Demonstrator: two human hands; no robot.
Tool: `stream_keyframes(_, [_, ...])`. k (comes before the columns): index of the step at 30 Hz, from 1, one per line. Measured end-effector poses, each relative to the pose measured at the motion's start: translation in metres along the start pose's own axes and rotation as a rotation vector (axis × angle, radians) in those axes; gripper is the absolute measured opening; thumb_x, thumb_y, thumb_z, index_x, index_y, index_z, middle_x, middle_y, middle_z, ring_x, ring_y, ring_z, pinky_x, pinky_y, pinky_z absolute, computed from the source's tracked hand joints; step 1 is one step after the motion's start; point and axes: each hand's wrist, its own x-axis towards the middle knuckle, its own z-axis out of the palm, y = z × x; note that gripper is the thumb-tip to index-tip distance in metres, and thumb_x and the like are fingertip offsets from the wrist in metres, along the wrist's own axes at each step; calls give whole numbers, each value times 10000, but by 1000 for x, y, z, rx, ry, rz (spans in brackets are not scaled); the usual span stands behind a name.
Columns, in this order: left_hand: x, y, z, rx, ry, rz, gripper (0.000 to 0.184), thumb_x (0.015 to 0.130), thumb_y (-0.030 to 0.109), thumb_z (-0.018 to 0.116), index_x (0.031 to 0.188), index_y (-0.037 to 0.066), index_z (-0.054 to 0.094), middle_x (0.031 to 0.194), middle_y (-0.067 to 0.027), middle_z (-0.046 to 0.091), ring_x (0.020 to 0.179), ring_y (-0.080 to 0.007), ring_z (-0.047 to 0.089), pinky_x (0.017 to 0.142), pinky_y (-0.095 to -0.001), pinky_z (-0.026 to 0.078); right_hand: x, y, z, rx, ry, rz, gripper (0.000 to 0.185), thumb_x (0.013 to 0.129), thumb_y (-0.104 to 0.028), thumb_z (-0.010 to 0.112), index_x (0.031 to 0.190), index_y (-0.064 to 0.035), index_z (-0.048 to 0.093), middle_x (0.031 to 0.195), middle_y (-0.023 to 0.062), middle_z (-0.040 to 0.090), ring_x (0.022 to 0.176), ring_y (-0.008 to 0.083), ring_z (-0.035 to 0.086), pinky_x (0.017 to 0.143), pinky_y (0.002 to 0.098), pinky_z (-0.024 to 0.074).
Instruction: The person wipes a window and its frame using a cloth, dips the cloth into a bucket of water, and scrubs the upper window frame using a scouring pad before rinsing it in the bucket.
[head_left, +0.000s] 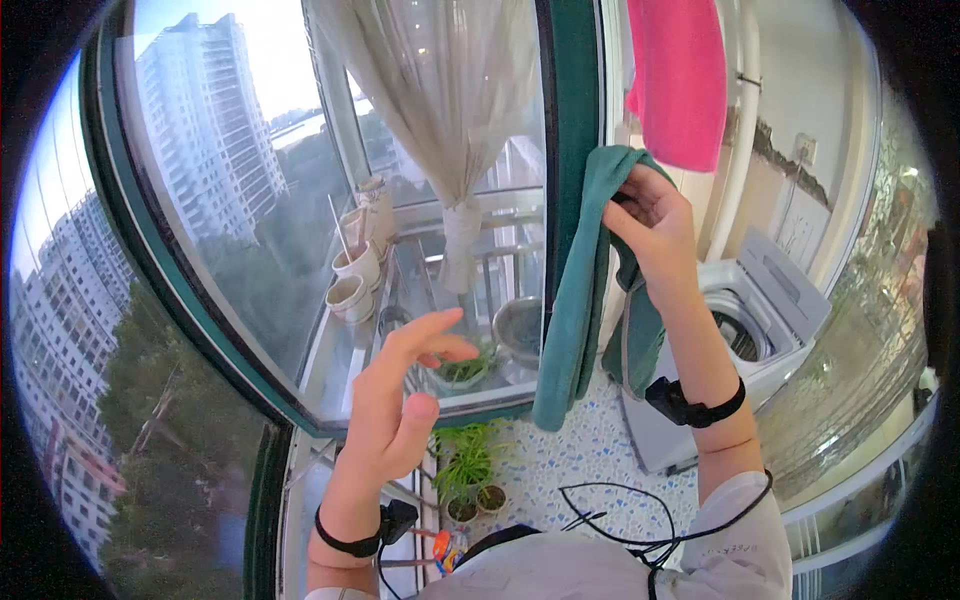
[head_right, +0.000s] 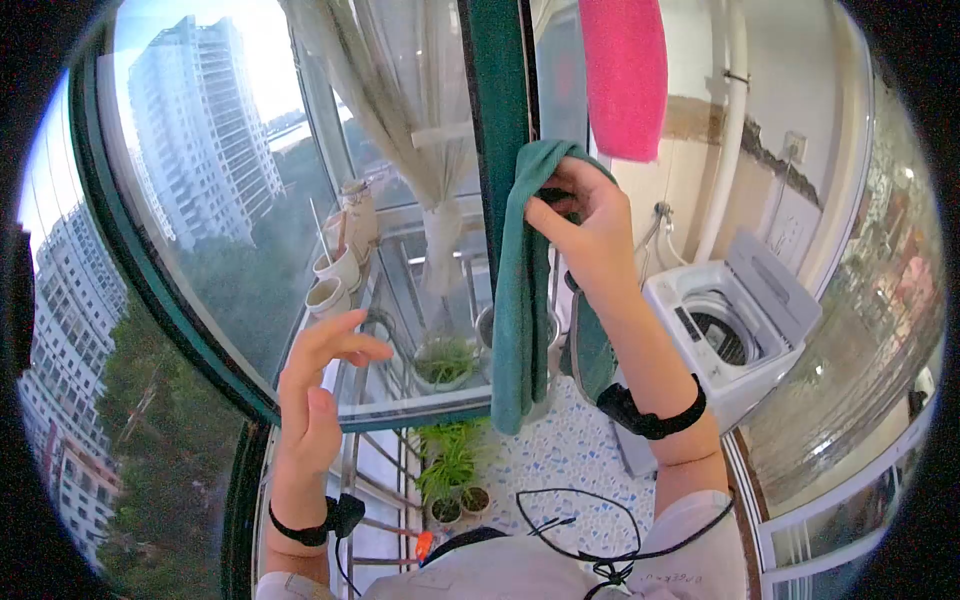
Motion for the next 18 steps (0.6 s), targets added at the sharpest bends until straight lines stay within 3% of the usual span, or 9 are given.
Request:
stream_keyframes(7, [-14, -25, 20, -29, -41, -89, 603, 978, 463, 419, 1319, -29, 494, 1060, -143, 667, 948, -231, 614, 826, -347, 449, -70, 61, 6, 105, 110, 158, 379, 792, -5, 723, 1150, 28, 605, 1057, 71, 659, 954, 134, 614, 839, 264, 469])
stream_keyframes(16, [-42, -57, 30, 12, -77, -235, 574, 994, 440, 379, 1319, -19, 493, 1051, -144, 668, 950, -222, 615, 821, -346, 445, -145, 135, 16, 58, 246, 169, 297, 847, 61, 659, 1132, 27, 581, 1051, 64, 642, 922, 130, 607, 868, 267, 477])
stream_keyframes(18, [-48, -64, 35, 22, -79, -254, 559, 1000, 420, 366, 1316, -22, 495, 1052, -144, 668, 966, -225, 612, 842, -348, 441, -160, 146, 23, -4, 355, 169, 215, 832, 39, 672, 1041, 41, 620, 984, 63, 657, 910, 124, 605, 839, 261, 467])
